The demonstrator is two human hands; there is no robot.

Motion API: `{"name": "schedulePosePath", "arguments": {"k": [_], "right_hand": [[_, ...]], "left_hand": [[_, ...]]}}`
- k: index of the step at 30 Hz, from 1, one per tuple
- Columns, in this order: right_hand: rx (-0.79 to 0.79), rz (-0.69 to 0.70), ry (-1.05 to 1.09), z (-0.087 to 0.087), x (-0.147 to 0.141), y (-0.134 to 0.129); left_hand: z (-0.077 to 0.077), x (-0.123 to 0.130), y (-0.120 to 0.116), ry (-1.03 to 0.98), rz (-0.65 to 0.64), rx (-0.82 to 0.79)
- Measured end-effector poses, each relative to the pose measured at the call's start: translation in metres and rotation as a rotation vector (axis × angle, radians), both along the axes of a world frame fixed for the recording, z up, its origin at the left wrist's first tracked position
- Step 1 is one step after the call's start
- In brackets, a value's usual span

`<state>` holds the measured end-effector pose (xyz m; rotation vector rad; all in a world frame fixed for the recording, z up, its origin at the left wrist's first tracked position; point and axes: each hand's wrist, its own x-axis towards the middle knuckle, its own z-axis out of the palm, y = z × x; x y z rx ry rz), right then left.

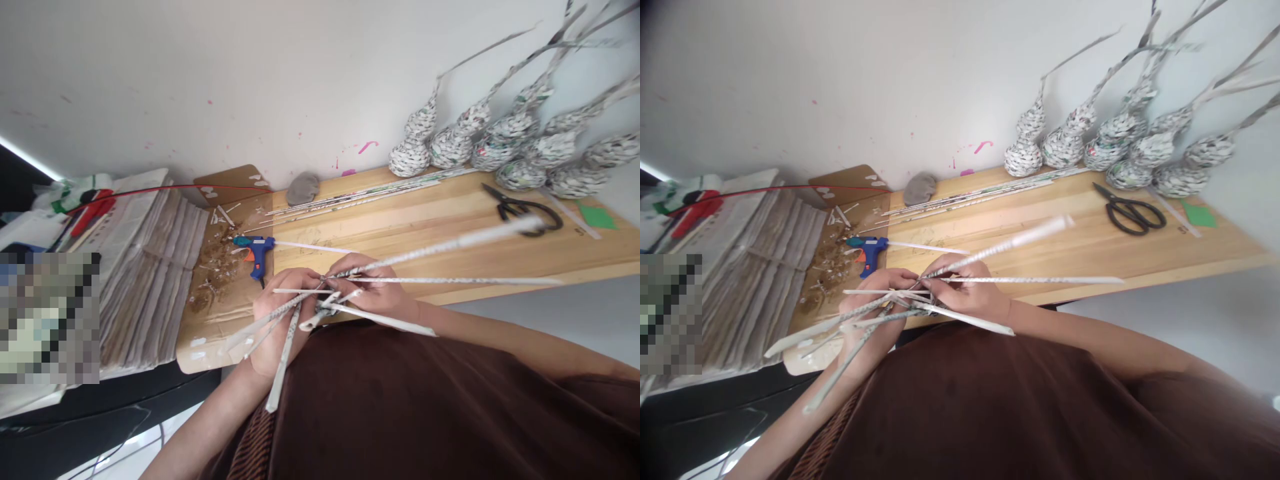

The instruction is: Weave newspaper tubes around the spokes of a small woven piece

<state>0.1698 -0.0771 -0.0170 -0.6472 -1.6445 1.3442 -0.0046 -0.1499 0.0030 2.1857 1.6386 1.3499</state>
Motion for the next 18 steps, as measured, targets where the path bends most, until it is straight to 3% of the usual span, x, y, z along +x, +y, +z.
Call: {"name": "schedulePosePath", "arguments": {"k": [2,8,13,18], "right_hand": [[0.084,-0.015,-0.01,-0.002,0.001,0.0],[-0.02,-0.051,0.001,-0.007,0.0,-0.002],[0.272,-0.051,-0.047,-0.005,0.006,-0.001],[0.551,0.065,-0.056,-0.009,0.015,0.009]], "left_hand": [[-0.002,0.001,0.0,0.027,0.018,0.039],[-0.001,0.004,-0.002,0.099,0.079,0.053],[0.003,0.005,-0.003,0.208,0.109,0.027],[0.002,0.005,-0.002,0.125,0.101,-0.005]]}}
